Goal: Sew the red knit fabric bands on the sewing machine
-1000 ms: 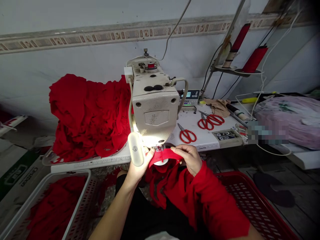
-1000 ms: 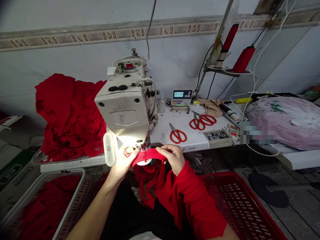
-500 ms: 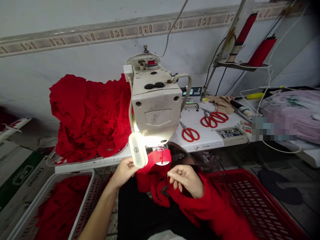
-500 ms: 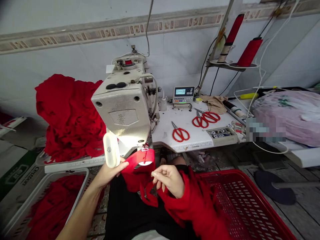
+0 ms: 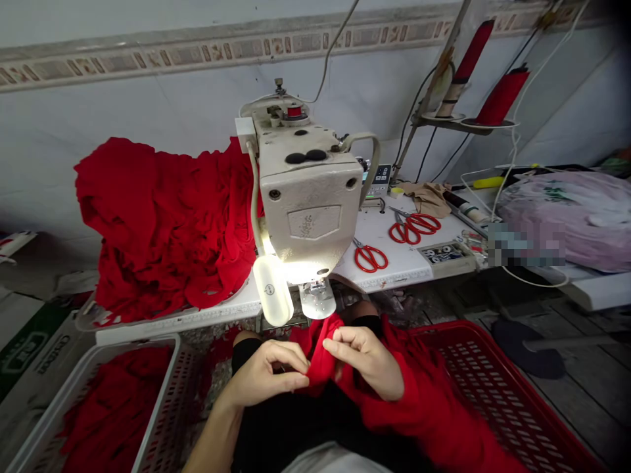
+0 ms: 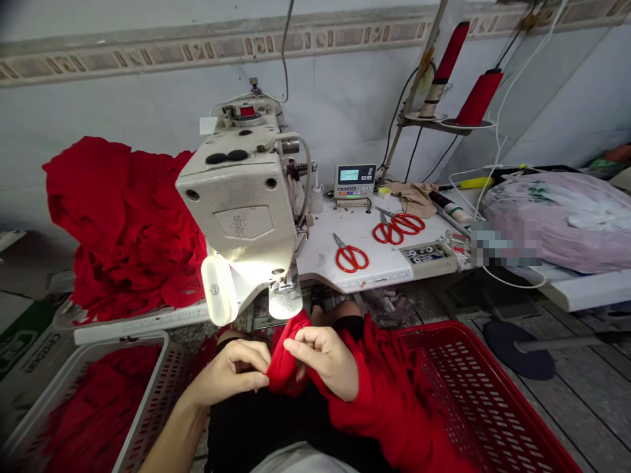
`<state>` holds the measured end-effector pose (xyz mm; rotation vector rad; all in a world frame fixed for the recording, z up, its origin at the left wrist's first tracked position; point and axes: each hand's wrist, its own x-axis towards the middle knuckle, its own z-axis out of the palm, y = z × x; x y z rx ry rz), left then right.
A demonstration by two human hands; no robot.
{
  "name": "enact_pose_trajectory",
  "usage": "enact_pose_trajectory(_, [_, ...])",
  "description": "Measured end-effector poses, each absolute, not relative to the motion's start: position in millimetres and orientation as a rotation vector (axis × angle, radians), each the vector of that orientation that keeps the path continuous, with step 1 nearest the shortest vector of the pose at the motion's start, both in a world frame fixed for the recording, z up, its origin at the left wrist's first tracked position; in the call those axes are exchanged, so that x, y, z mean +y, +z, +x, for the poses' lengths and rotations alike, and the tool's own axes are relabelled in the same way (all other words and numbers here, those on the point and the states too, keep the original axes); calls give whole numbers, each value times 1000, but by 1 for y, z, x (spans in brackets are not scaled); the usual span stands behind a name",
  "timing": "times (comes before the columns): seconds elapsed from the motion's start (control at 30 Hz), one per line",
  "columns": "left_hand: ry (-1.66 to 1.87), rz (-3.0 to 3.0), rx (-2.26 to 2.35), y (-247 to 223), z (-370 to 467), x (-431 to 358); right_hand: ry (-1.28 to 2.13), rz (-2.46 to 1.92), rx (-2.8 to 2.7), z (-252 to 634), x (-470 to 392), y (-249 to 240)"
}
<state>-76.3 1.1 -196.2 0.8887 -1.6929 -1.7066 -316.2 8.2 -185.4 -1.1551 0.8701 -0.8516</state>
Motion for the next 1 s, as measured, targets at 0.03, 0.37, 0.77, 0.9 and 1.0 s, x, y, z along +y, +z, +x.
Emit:
enact_pose_trajectory(0.03, [-1725, 844, -1694, -192, -76, 1, -765, -1133, 836, -319, 10, -183])
enact_pose_trajectory(0.37, [-1748, 871, -1955, -183, -117, -2, -349, -1626, 840, -345, 2, -178])
enact_pose_trajectory(0.77, [-1459, 1091, -1471, -197, -101, 1, -810, -1188, 1001, -346, -9, -198])
enact_pose_trajectory(0.9, [-1047, 1140, -1738, -185, -99, -4, -915, -1464, 1067, -341, -9, -175])
enact_pose_trajectory(1.0, [-1007, 1156, -1722, -181, -100, -10, -1027, -1662, 1137, -340, -13, -161])
